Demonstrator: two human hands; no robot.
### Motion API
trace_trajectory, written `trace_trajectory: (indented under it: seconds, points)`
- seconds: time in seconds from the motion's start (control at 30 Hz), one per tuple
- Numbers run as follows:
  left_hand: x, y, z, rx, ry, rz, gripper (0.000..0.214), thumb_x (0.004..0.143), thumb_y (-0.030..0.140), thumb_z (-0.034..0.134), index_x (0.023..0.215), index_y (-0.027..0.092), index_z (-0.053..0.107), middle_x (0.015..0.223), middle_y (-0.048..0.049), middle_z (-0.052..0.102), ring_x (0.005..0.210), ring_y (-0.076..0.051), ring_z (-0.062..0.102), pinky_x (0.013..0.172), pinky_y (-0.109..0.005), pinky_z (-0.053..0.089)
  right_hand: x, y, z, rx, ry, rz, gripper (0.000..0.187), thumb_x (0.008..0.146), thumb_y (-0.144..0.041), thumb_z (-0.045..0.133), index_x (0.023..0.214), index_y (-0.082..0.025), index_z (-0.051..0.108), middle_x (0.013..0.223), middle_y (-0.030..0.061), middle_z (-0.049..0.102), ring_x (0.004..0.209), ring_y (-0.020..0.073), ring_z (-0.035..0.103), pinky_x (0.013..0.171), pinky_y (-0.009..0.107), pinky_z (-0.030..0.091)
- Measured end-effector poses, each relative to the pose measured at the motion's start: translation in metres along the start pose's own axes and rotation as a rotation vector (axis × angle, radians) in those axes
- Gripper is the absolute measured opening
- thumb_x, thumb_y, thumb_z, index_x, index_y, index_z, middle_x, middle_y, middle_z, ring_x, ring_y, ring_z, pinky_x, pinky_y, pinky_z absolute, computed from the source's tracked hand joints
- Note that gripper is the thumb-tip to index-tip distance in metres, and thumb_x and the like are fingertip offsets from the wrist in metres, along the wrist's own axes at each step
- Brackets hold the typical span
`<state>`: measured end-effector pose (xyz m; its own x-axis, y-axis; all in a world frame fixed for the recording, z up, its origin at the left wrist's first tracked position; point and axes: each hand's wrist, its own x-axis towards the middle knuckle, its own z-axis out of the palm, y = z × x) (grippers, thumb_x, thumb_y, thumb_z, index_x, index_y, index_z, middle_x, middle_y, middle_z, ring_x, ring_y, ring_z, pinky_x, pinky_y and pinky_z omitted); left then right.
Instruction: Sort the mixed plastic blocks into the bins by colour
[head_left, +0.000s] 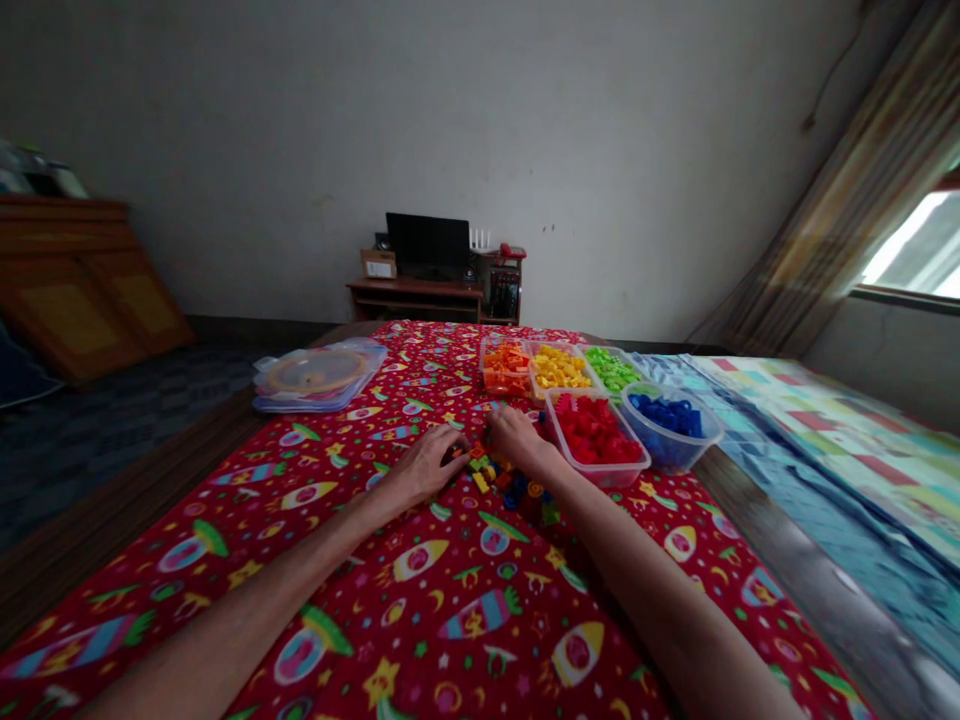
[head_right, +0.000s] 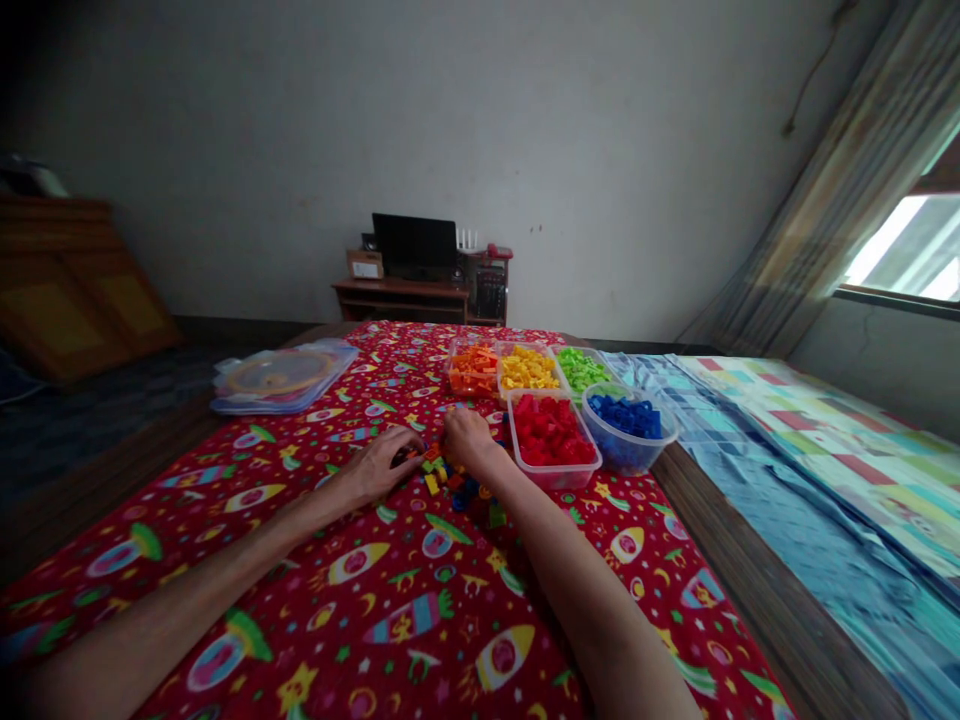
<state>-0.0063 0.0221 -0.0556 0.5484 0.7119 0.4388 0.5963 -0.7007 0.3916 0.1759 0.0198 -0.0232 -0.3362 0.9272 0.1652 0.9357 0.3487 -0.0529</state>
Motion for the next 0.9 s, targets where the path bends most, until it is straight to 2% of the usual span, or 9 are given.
trace_trajectory:
  seconds: [0.13, 0.23, 0.37, 0.47, 0.57, 0.63, 0.73, 0.83, 0.9]
  points:
    - [0.001, 0.003, -0.005, -0.066, 0.003, -0.092, 0.016, 0.080, 0.032, 0.049, 0.076, 0.019, 0.056, 0.079, -0.0054, 0.062, 0.077, -0.021, 0.059, 0.072, -0.034, 0.047, 0.000, 0.001, -0.005, 0.056, 0.098, -0.021, 0.026, 0.088, -0.015, 0.042, 0.099, -0.008, 0.065, 0.095, 0.0161, 0.067, 0.086, 0.0210, 0.059, 0.073, 0.027, 0.041]
    - [0.001, 0.004, -0.004, -0.124, 0.020, -0.203, 0.011, 0.075, 0.031, 0.054, 0.075, 0.020, 0.055, 0.074, -0.0022, 0.063, 0.072, -0.019, 0.059, 0.070, -0.032, 0.047, 0.001, -0.002, -0.011, 0.164, 0.136, -0.031, 0.023, 0.086, -0.014, 0.046, 0.091, -0.009, 0.067, 0.090, 0.0138, 0.069, 0.083, 0.0187, 0.060, 0.072, 0.025, 0.040]
    - [0.002, 0.003, -0.002, -0.273, 0.115, -0.338, 0.020, 0.067, 0.032, 0.063, 0.078, 0.020, 0.051, 0.072, 0.0005, 0.062, 0.070, -0.018, 0.060, 0.066, -0.030, 0.048, 0.003, -0.005, -0.019, 0.394, 0.068, -0.020, 0.022, 0.077, -0.012, 0.054, 0.091, -0.011, 0.072, 0.087, 0.0096, 0.071, 0.080, 0.0173, 0.062, 0.068, 0.022, 0.041]
    - [0.005, 0.003, -0.003, -0.471, 0.213, -0.416, 0.035, 0.064, 0.044, 0.068, 0.081, 0.020, 0.049, 0.076, -0.0006, 0.064, 0.074, -0.019, 0.063, 0.067, -0.031, 0.049, 0.003, -0.005, -0.021, 0.582, 0.022, -0.053, 0.024, 0.077, -0.014, 0.058, 0.097, -0.014, 0.072, 0.085, 0.0045, 0.071, 0.074, 0.0140, 0.061, 0.064, 0.020, 0.042]
    - [0.007, 0.007, -0.006, -0.605, 0.233, -0.488, 0.051, 0.058, 0.056, 0.071, 0.085, 0.019, 0.048, 0.078, -0.0021, 0.067, 0.077, -0.021, 0.065, 0.069, -0.032, 0.050, 0.000, -0.007, -0.021, 0.711, -0.019, -0.140, 0.023, 0.080, -0.023, 0.062, 0.099, -0.014, 0.071, 0.075, 0.0007, 0.069, 0.063, 0.0102, 0.058, 0.058, 0.018, 0.040]
    - [0.007, 0.012, -0.009, -0.632, 0.218, -0.527, 0.057, 0.058, 0.062, 0.069, 0.089, 0.018, 0.049, 0.076, -0.0026, 0.068, 0.076, -0.022, 0.066, 0.069, -0.032, 0.050, -0.003, -0.009, -0.024, 0.698, -0.003, -0.160, 0.021, 0.080, -0.023, 0.063, 0.096, -0.014, 0.072, 0.073, 0.0002, 0.068, 0.061, 0.0089, 0.056, 0.058, 0.017, 0.039]
    - [0.006, 0.016, -0.016, -0.608, 0.195, -0.523, 0.054, 0.069, 0.066, 0.056, 0.091, 0.017, 0.054, 0.076, -0.0045, 0.069, 0.076, -0.022, 0.066, 0.067, -0.032, 0.050, -0.007, -0.005, -0.039, 0.573, 0.078, -0.160, 0.017, 0.078, -0.015, 0.062, 0.091, -0.015, 0.073, 0.077, 0.0016, 0.070, 0.067, 0.0101, 0.058, 0.063, 0.018, 0.040]
    - [0.006, 0.011, -0.028, -0.436, 0.160, -0.411, 0.045, 0.074, 0.060, 0.052, 0.086, 0.017, 0.060, 0.082, -0.0056, 0.070, 0.078, -0.022, 0.065, 0.068, -0.031, 0.049, -0.013, 0.020, -0.067, 0.423, 0.252, -0.103, 0.021, 0.077, -0.012, 0.058, 0.092, -0.016, 0.073, 0.085, 0.0044, 0.071, 0.077, 0.0132, 0.061, 0.070, 0.021, 0.042]
    - [0.007, 0.002, -0.037, -0.263, 0.081, -0.321, 0.038, 0.071, 0.054, 0.056, 0.080, 0.018, 0.064, 0.082, -0.0050, 0.070, 0.078, -0.022, 0.063, 0.069, -0.030, 0.048, -0.022, 0.048, -0.088, 0.327, 0.366, 0.030, 0.022, 0.077, -0.013, 0.056, 0.091, -0.015, 0.073, 0.085, 0.0062, 0.072, 0.076, 0.0144, 0.062, 0.071, 0.023, 0.043]
